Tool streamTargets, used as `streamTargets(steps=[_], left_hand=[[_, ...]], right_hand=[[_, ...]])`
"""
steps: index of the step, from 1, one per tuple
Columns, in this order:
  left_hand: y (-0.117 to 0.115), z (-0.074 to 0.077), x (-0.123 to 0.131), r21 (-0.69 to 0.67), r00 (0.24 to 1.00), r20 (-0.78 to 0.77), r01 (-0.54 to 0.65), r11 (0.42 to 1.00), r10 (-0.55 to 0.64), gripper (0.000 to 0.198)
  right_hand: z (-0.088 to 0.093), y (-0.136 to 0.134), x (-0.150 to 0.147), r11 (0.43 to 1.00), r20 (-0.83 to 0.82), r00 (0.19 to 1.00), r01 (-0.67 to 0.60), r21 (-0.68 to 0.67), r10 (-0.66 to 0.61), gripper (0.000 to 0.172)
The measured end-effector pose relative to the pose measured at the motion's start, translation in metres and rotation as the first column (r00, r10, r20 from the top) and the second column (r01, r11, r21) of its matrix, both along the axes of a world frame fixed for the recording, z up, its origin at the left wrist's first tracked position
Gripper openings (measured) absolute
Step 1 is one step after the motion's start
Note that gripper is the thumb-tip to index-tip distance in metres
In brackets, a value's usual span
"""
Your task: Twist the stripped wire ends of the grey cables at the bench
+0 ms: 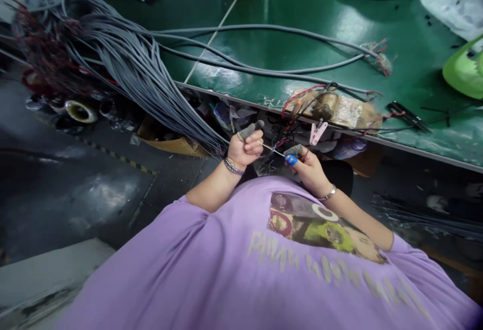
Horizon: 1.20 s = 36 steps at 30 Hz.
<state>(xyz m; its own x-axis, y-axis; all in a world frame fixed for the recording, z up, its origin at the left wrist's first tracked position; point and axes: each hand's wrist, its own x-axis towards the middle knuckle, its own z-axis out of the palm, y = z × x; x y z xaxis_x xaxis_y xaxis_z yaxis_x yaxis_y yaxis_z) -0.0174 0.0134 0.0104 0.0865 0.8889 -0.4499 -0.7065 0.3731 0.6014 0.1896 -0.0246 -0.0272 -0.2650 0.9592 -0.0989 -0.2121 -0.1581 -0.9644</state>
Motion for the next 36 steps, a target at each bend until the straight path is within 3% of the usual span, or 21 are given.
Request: streamTargets(steps=[4, 6, 8, 10, 12, 16, 18, 21, 24, 26, 28, 30, 32, 34, 36], left_hand=[[0.018, -0.002, -0.027, 0.051, 0.964, -0.014, -0.265, 0.963, 0.266, 0.035], [0.021, -0.011, -0.034, 0.063, 0.959, -0.078, -0.269, 0.961, 0.273, 0.028], [0.015, -0.024, -0.031, 0.087, 0.971, -0.201, -0.114, 0.99, 0.129, 0.017], [0.006, -0.037, -0.02, 0.119, 0.939, -0.331, 0.136, 0.984, -0.089, 0.03], [-0.002, -0.045, -0.004, 0.157, 0.881, -0.398, 0.34, 0.927, -0.256, 0.046], [-0.006, -0.041, 0.021, 0.243, 0.834, -0.414, 0.486, 0.839, -0.364, 0.047], [-0.004, -0.037, 0.029, 0.252, 0.827, -0.441, 0.487, 0.836, -0.349, 0.042], [-0.003, -0.035, 0.037, 0.247, 0.848, -0.488, 0.36, 0.9, -0.205, 0.037], [0.004, -0.039, 0.039, 0.249, 0.859, -0.512, 0.145, 0.958, 0.004, 0.031], [0.015, -0.042, 0.033, 0.18, 0.854, -0.504, -0.043, 0.983, 0.13, 0.024], [0.025, -0.046, 0.021, 0.027, 0.843, -0.486, -0.249, 0.968, 0.231, 0.019], [0.03, -0.049, 0.006, -0.075, 0.832, -0.479, -0.356, 0.932, 0.279, 0.018], [0.024, -0.051, -0.005, -0.008, 0.857, -0.47, -0.244, 0.97, 0.212, 0.018], [0.011, -0.051, -0.008, 0.155, 0.87, -0.494, 0.092, 0.984, -0.003, 0.024], [-0.003, -0.051, -0.004, 0.256, 0.787, -0.572, 0.437, 0.862, -0.229, 0.031]], right_hand=[[0.004, 0.001, 0.0, 0.995, -0.08, 0.996, 0.04, -0.092, -0.047, 0.033], [0.004, 0.002, 0.0, 0.989, -0.114, 0.991, 0.058, -0.133, -0.074, 0.033], [0.004, 0.004, 0.0, 0.984, -0.134, 0.987, 0.067, -0.162, -0.09, 0.034], [0.005, 0.005, 0.001, 0.982, -0.149, 0.984, 0.066, -0.178, -0.093, 0.035], [0.006, 0.005, 0.0, 0.981, -0.162, 0.983, 0.056, -0.187, -0.087, 0.035], [0.005, 0.005, 0.001, 0.982, -0.148, 0.987, 0.04, -0.183, -0.068, 0.037], [0.003, 0.004, 0.002, 0.985, -0.128, 0.99, 0.037, -0.167, -0.059, 0.037], [-0.001, 0.002, 0.005, 0.994, -0.064, 0.998, 0.022, -0.105, -0.029, 0.037], [0.0, -0.001, 0.007, 1.0, 0.012, 1.0, 0.0, -0.022, 0.0, 0.036], [0.003, -0.002, 0.006, 1.0, 0.02, 1.0, -0.014, 0.006, 0.013, 0.035], [0.006, -0.004, 0.005, 0.999, 0.001, 0.999, -0.033, 0.01, 0.033, 0.034], [0.007, -0.004, 0.004, 1.0, -0.031, 0.999, -0.028, -0.002, 0.028, 0.033], [0.005, -0.003, 0.004, 1.0, -0.071, 0.997, 0.014, -0.028, -0.016, 0.031], [0.003, -0.001, 0.003, 0.996, -0.12, 0.991, 0.058, -0.063, -0.065, 0.031], [0.002, 0.0, 0.003, 0.994, -0.167, 0.982, 0.071, -0.089, -0.085, 0.031]])
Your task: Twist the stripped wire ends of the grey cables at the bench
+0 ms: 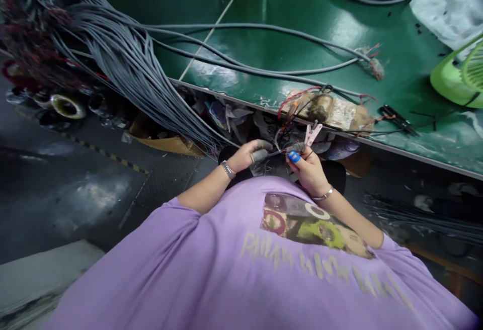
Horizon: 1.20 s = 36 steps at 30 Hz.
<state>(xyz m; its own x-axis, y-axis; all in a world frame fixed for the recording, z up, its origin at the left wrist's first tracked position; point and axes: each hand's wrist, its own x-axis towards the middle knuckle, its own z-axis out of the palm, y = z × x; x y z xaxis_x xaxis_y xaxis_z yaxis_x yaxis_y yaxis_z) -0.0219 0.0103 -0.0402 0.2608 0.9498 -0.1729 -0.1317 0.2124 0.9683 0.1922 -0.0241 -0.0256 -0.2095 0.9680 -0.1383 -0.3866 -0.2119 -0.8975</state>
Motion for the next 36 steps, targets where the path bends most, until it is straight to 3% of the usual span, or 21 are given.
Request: streamTargets(steps=[2, 4, 6, 8, 10, 12, 14, 16, 20, 22, 25, 27, 32, 34, 36], left_hand=[[-0.01, 0.001, 0.007, 0.073, 0.974, -0.117, 0.203, 0.976, -0.194, 0.029], [-0.015, 0.003, 0.015, 0.096, 0.952, -0.207, 0.249, 0.964, -0.226, 0.023], [-0.017, 0.005, 0.021, 0.064, 0.964, -0.196, 0.195, 0.979, -0.18, 0.03], [-0.019, 0.008, 0.025, 0.005, 0.987, -0.116, 0.115, 0.993, -0.114, 0.04], [-0.02, 0.012, 0.027, -0.035, 0.997, -0.056, 0.057, 0.998, -0.058, 0.046], [-0.021, 0.015, 0.028, -0.031, 0.999, -0.049, 0.013, 0.999, -0.014, 0.048], [-0.021, 0.017, 0.027, 0.006, 0.997, -0.059, -0.041, 0.999, 0.041, 0.048], [-0.021, 0.017, 0.026, 0.043, 0.993, -0.063, -0.095, 0.995, 0.097, 0.049], [-0.024, 0.013, 0.023, 0.094, 0.988, -0.09, -0.116, 0.989, 0.124, 0.049], [-0.027, 0.01, 0.023, 0.118, 0.985, -0.14, -0.082, 0.99, 0.098, 0.046], [-0.031, 0.006, 0.023, 0.152, 0.974, -0.22, -0.021, 0.988, 0.054, 0.041], [-0.032, 0.004, 0.024, 0.194, 0.966, -0.258, 0.016, 0.981, 0.035, 0.039], [-0.033, -0.002, 0.023, 0.224, 0.959, -0.282, 0.045, 0.973, 0.021, 0.033], [-0.033, -0.002, 0.023, 0.184, 0.965, -0.26, 0.023, 0.983, 0.026, 0.033], [-0.033, 0.0, 0.024, 0.147, 0.972, -0.232, -0.015, 0.989, 0.049, 0.037]], right_hand=[[0.0, 0.0, -0.001, 1.0, -0.029, 1.0, -0.002, -0.007, 0.002, 0.03], [0.0, -0.001, -0.002, 1.0, -0.012, 1.0, 0.002, 0.006, -0.002, 0.029], [0.002, -0.002, -0.001, 0.996, 0.098, 0.995, 0.012, 0.086, -0.02, 0.027], [0.004, -0.004, 0.001, 0.96, 0.293, 0.955, -0.031, 0.279, -0.054, 0.023], [0.006, -0.005, 0.003, 0.859, 0.472, 0.875, -0.157, 0.487, -0.108, 0.017], [0.008, -0.006, 0.005, 0.756, 0.563, 0.814, -0.277, 0.594, -0.144, 0.015], [0.008, -0.006, 0.006, 0.724, 0.592, 0.791, -0.316, 0.614, -0.157, 0.017], [0.006, -0.005, 0.007, 0.764, 0.579, 0.793, -0.251, 0.595, -0.19, 0.024], [-0.004, 0.001, 0.009, 0.877, 0.538, 0.787, 0.01, 0.48, -0.303, 0.048], [-0.006, 0.004, 0.009, 0.91, 0.536, 0.804, 0.015, 0.413, -0.256, 0.063], [-0.004, 0.006, 0.006, 0.936, 0.514, 0.85, -0.082, 0.343, -0.114, 0.073], [-0.002, 0.007, 0.002, 0.936, 0.504, 0.86, -0.114, 0.333, -0.075, 0.066], [-0.003, 0.005, -0.003, 0.903, 0.548, 0.825, -0.122, 0.411, -0.139, 0.032], [-0.002, 0.004, -0.002, 0.861, 0.621, 0.761, -0.178, 0.476, -0.187, 0.024], [0.002, 0.002, -0.001, 0.783, 0.689, 0.686, -0.287, 0.552, -0.234, 0.017]])
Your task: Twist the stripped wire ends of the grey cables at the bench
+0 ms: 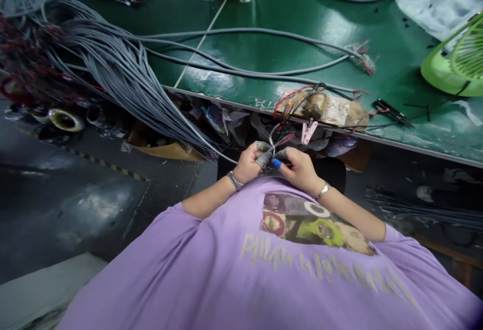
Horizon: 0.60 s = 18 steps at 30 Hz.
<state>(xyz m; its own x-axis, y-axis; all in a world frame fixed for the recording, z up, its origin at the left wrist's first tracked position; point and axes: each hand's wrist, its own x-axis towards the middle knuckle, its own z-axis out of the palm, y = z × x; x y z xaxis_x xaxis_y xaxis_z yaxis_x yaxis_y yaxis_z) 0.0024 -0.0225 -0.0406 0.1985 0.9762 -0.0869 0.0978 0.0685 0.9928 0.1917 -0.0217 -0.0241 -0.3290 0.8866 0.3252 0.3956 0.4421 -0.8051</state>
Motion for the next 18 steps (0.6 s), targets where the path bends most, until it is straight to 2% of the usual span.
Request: streamTargets(steps=[3, 5, 6, 8, 9, 10, 11, 13, 14, 15, 16, 18], left_hand=[[0.004, 0.006, 0.001, -0.006, 0.995, 0.071, -0.071, 0.997, 0.071, 0.04], [0.008, 0.011, -0.002, 0.006, 0.983, 0.144, -0.114, 0.993, 0.112, 0.042], [0.011, 0.012, -0.004, 0.007, 0.976, 0.18, -0.124, 0.992, 0.121, 0.043], [0.013, 0.015, -0.011, -0.008, 0.965, 0.232, -0.12, 0.993, 0.119, 0.045], [0.012, 0.015, -0.015, -0.015, 0.964, 0.243, -0.106, 0.994, 0.106, 0.046], [0.011, 0.016, -0.018, -0.018, 0.967, 0.242, -0.081, 0.997, 0.083, 0.047], [0.009, 0.016, -0.021, -0.016, 0.972, 0.231, -0.048, 0.999, 0.051, 0.047], [0.003, 0.017, -0.024, -0.006, 0.983, 0.184, 0.024, 1.0, -0.023, 0.046], [0.0, 0.017, -0.024, 0.0, 0.986, 0.157, 0.057, 0.998, -0.056, 0.045], [-0.002, 0.017, -0.023, 0.006, 0.988, 0.13, 0.082, 0.997, -0.082, 0.045], [-0.004, 0.017, -0.023, 0.013, 0.99, 0.103, 0.099, 0.995, -0.1, 0.044], [-0.005, 0.017, -0.021, 0.028, 0.991, 0.054, 0.125, 0.992, -0.126, 0.044]], right_hand=[[0.007, -0.002, 0.002, 0.971, 0.11, 0.975, -0.208, 0.116, 0.195, 0.012], [0.01, -0.002, 0.003, 0.935, 0.101, 0.938, -0.341, 0.094, 0.332, 0.013], [0.01, -0.002, 0.003, 0.928, 0.075, 0.928, -0.369, 0.056, 0.365, 0.014], [0.008, 0.0, 0.004, 0.945, -0.023, 0.949, -0.316, -0.083, 0.315, 0.025], [0.006, 0.001, 0.005, 0.95, -0.097, 0.969, -0.244, -0.193, 0.229, 0.034], [0.003, 0.003, 0.006, 0.926, -0.176, 0.976, -0.18, -0.331, 0.127, 0.044], [0.001, 0.005, 0.007, 0.866, -0.25, 0.968, -0.151, -0.477, 0.032, 0.053], [-0.002, 0.008, 0.01, 0.685, -0.366, 0.927, -0.21, -0.698, -0.088, 0.066], [-0.003, 0.009, 0.011, 0.596, -0.41, 0.905, -0.27, -0.756, -0.11, 0.067], [-0.003, 0.01, 0.013, 0.531, -0.447, 0.886, -0.322, -0.784, -0.123, 0.066], [-0.002, 0.01, 0.014, 0.497, -0.476, 0.869, -0.355, -0.792, -0.138, 0.062], [0.002, 0.008, 0.016, 0.476, -0.523, 0.837, -0.399, -0.784, -0.16, 0.051]])
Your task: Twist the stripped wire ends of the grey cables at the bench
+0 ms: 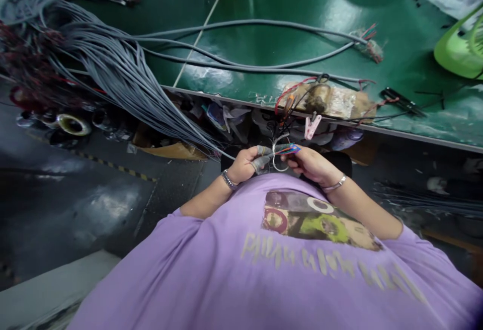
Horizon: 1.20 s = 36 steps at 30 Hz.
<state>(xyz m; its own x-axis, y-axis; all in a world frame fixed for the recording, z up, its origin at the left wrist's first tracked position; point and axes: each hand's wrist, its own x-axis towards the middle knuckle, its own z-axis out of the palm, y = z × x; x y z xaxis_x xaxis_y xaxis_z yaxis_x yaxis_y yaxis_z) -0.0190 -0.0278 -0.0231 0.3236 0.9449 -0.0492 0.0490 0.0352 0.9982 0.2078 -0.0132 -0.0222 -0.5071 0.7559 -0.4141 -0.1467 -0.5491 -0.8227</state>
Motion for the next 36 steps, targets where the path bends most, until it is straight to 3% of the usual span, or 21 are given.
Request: streamTargets(steps=[9, 15, 20, 26, 36], left_hand=[[0.005, 0.006, -0.005, 0.022, 0.977, -0.106, 0.19, 0.981, -0.187, 0.04], [0.006, 0.009, -0.008, -0.018, 0.977, -0.104, 0.186, 0.982, -0.187, 0.042], [0.009, 0.004, -0.011, 0.018, 0.971, -0.127, 0.208, 0.978, -0.204, 0.04], [0.01, -0.003, -0.014, 0.053, 0.956, -0.184, 0.242, 0.969, -0.229, 0.038], [0.011, -0.005, -0.014, 0.047, 0.963, -0.171, 0.219, 0.975, -0.208, 0.039]], right_hand=[[0.007, -0.006, 0.006, 0.988, -0.132, 0.979, -0.155, 0.004, 0.154, 0.034], [0.007, -0.007, 0.011, 0.979, -0.165, 0.966, -0.204, -0.021, 0.198, 0.042], [0.008, -0.01, 0.011, 0.958, -0.184, 0.946, -0.282, -0.056, 0.267, 0.042], [0.006, -0.012, 0.005, 0.969, -0.159, 0.961, -0.238, -0.066, 0.226, 0.036], [0.006, -0.012, 0.007, 0.967, -0.182, 0.959, -0.237, -0.096, 0.217, 0.039]])
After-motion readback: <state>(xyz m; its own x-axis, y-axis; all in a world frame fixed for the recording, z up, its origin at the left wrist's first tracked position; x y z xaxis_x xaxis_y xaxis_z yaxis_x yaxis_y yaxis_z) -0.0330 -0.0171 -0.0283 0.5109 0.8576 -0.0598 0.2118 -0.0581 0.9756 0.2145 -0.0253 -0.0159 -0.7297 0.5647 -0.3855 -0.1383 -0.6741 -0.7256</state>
